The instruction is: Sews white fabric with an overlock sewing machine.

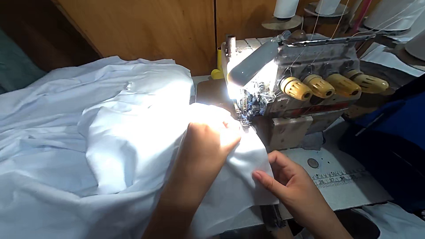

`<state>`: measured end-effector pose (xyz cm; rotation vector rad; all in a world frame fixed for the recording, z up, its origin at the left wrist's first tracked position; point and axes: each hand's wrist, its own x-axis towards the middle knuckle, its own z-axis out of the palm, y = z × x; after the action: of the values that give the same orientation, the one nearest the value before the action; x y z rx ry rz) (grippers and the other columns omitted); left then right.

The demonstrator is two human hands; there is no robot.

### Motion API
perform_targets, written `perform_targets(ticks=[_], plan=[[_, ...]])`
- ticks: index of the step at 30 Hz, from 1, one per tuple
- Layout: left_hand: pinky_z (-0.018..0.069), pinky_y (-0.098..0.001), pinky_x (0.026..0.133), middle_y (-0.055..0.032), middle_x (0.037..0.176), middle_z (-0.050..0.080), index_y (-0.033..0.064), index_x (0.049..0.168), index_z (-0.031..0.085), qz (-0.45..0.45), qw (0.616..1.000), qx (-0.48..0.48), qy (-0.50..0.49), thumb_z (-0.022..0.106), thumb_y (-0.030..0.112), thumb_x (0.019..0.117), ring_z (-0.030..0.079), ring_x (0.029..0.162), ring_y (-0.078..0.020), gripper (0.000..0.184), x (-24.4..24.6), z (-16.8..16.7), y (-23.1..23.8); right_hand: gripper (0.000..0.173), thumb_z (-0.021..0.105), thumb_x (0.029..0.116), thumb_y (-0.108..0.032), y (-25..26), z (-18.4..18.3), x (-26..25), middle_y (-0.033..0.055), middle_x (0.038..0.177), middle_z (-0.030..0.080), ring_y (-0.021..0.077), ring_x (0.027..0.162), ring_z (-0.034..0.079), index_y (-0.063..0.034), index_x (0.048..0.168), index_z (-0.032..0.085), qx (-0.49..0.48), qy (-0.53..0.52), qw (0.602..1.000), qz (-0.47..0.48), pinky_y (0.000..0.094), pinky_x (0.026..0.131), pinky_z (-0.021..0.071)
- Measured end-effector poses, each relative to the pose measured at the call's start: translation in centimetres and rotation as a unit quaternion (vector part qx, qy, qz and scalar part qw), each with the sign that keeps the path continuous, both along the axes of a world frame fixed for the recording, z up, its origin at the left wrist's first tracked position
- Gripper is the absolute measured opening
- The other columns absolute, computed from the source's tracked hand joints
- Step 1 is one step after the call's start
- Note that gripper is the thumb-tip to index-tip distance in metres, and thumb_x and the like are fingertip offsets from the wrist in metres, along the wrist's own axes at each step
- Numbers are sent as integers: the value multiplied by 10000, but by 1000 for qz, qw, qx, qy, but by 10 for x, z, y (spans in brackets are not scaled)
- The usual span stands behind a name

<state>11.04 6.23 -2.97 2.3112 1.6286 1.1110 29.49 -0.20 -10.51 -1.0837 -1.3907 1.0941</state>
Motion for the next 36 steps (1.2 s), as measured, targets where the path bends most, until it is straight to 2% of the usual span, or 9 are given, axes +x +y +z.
perform_targets(ticks=[3,6,8,14,18,22,27,31,36], plan=[[555,-309,856,5,1055,717,154,1055,734,-50,994,85,38,720,343,894,674,992,-91,249,-13,-8,-10,258,742,921,-161,-25,-1,10,-42,920,740,10,773,704,-61,1125,620,-14,-40,999,34,194,682,600],[176,-573,1192,13,1431,530,311,1303,579,-147,975,151,65,545,671,943,425,1405,-175,510,-25,-41,-55,382,749,880,-6,-46,16,3,-84,915,752,13,773,715,-101,1160,505,-60,53,996,40,220,700,600],[46,-597,1189,112,1510,474,378,1335,525,-140,970,169,108,428,525,1043,314,1484,-143,341,-27,-63,-72,426,738,874,30,-45,24,-13,-94,913,752,16,782,723,-112,1169,464,-32,94,995,10,227,712,613],[311,-674,1101,33,1182,742,224,1126,771,-89,973,171,123,516,170,1002,696,1089,-146,289,-34,-33,-42,158,765,889,-132,6,26,-20,-29,771,725,51,656,703,-131,1032,697,86,5,995,-53,187,603,604],[545,-437,785,27,983,761,178,1125,794,-78,982,106,133,540,200,897,702,851,-159,342,-29,-14,-13,293,700,936,-69,7,36,-19,8,867,766,115,720,742,-53,1227,667,59,-29,997,-35,230,641,637],[487,-254,544,44,696,630,159,953,795,-18,990,13,137,584,264,936,617,650,-67,236,-25,-1,0,329,679,954,-62,2,36,-20,3,923,771,117,774,751,-22,1277,635,67,-53,996,-37,236,682,649],[507,-330,643,-58,786,633,53,812,716,72,992,37,94,578,180,949,635,781,-197,233,-21,-13,-18,310,649,980,-127,2,34,-20,-21,926,770,87,780,742,-64,1283,652,82,-87,993,-25,217,691,636],[525,-249,977,-80,1288,701,66,1146,758,101,992,77,13,517,152,946,642,1234,-160,325,-21,-34,-46,289,595,1004,-213,8,36,-23,-79,881,757,50,732,720,-166,1280,665,87,-138,987,-13,189,653,615],[510,-243,983,-190,1396,619,-15,1287,684,85,992,79,-51,462,97,974,649,1217,-195,399,-21,-56,-81,418,567,997,-217,17,37,-36,-100,810,751,43,633,705,-238,1414,563,79,-163,983,-22,189,564,597]])
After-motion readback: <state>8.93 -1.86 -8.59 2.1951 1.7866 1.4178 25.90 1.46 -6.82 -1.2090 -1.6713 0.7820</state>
